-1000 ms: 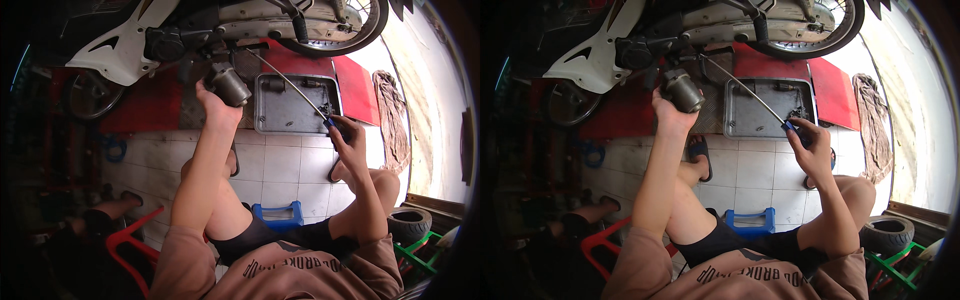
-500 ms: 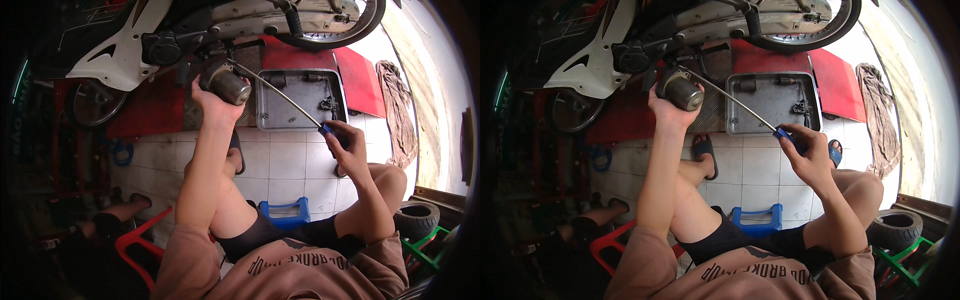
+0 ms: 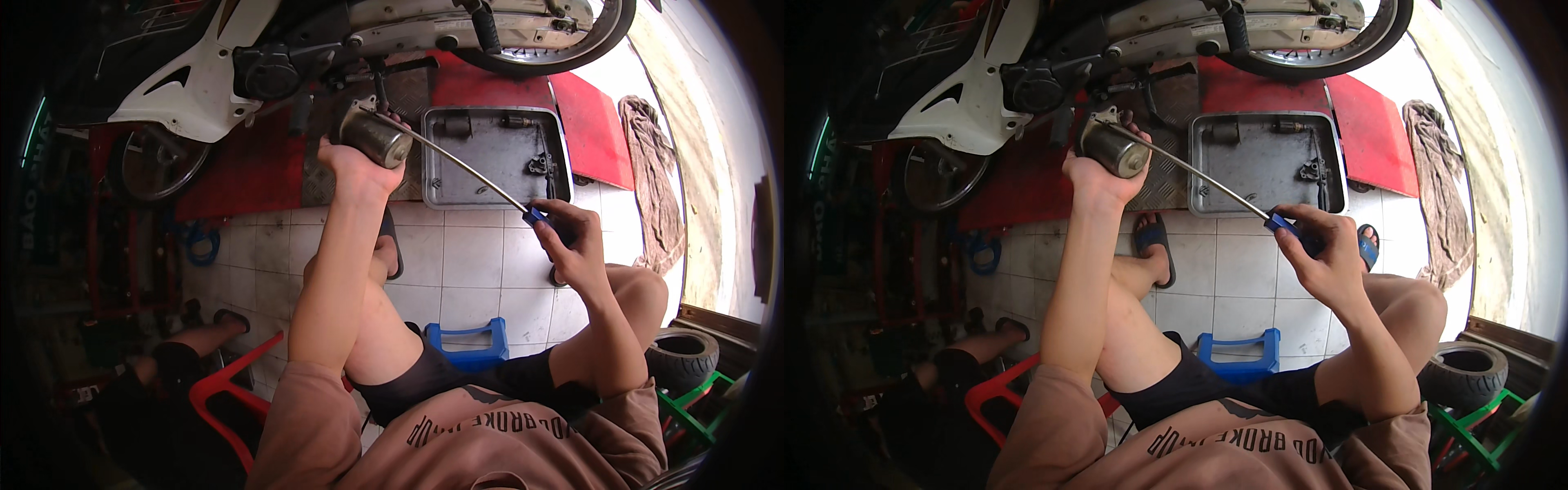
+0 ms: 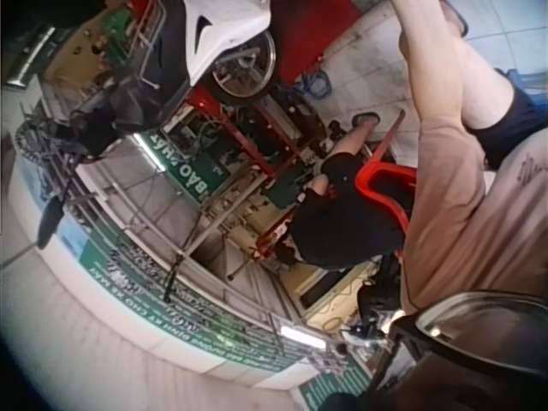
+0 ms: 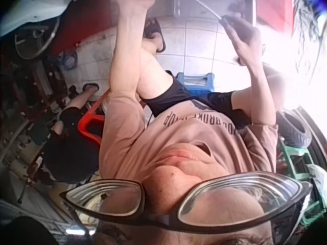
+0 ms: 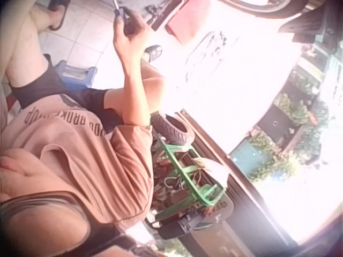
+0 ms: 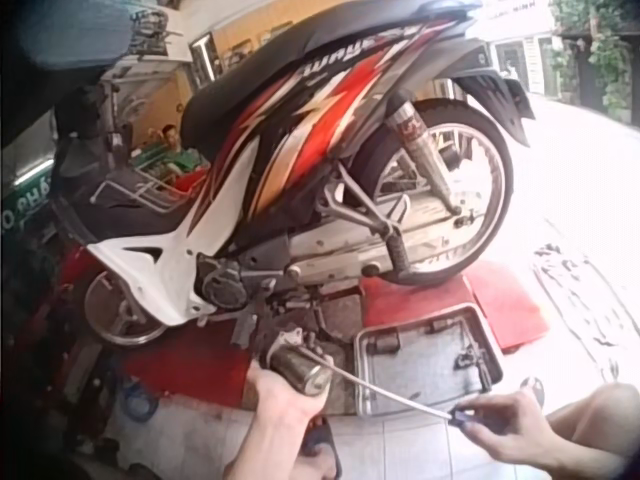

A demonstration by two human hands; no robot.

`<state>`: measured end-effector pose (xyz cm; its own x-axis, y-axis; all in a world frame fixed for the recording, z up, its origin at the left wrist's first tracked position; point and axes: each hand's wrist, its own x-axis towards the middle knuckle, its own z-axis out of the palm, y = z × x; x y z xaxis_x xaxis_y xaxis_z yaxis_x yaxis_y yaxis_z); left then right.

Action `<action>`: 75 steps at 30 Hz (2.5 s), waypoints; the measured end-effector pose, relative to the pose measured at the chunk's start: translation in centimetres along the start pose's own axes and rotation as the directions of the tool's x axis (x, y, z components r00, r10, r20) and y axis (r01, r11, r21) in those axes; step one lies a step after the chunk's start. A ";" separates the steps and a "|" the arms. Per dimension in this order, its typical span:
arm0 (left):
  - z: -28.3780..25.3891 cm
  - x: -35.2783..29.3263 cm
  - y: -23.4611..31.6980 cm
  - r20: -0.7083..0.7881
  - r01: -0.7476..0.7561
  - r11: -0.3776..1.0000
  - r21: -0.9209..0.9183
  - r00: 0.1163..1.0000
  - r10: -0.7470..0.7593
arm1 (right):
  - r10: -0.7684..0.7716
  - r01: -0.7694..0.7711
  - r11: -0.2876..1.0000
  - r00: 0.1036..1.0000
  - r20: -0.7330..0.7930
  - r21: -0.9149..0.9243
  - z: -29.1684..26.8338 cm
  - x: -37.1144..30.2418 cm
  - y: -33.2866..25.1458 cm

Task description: The person disassembles and checks a motorcycle starter motor by hand and using a screwdriver, removing a housing component and placing it in a metal tray.

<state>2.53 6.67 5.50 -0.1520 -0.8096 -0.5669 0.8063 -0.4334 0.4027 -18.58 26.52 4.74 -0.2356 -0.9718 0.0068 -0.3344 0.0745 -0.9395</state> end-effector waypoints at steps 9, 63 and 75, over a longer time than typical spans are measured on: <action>0.2 -0.4 -0.3 0.035 -0.022 0.999 0.034 0.999 0.021 | -0.005 0.005 1.000 1.000 -0.007 -0.023 0.0 0.0 0.1; 0.5 2.5 -2.6 0.194 -0.234 0.950 -0.205 0.942 0.274 | -0.252 0.251 0.967 0.967 -0.033 -0.032 -1.3 -0.2 1.5; 1.0 4.2 -4.2 0.152 -0.282 0.947 -0.152 0.940 0.305 | -0.165 0.154 0.984 0.979 -0.122 -0.094 -2.5 -2.9 1.7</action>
<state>-2.04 4.68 2.18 0.0155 -0.9535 -0.3009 0.8934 -0.1220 0.4324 -20.74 29.99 4.01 -0.2864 -0.9363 0.2033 -0.4512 -0.0553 -0.8907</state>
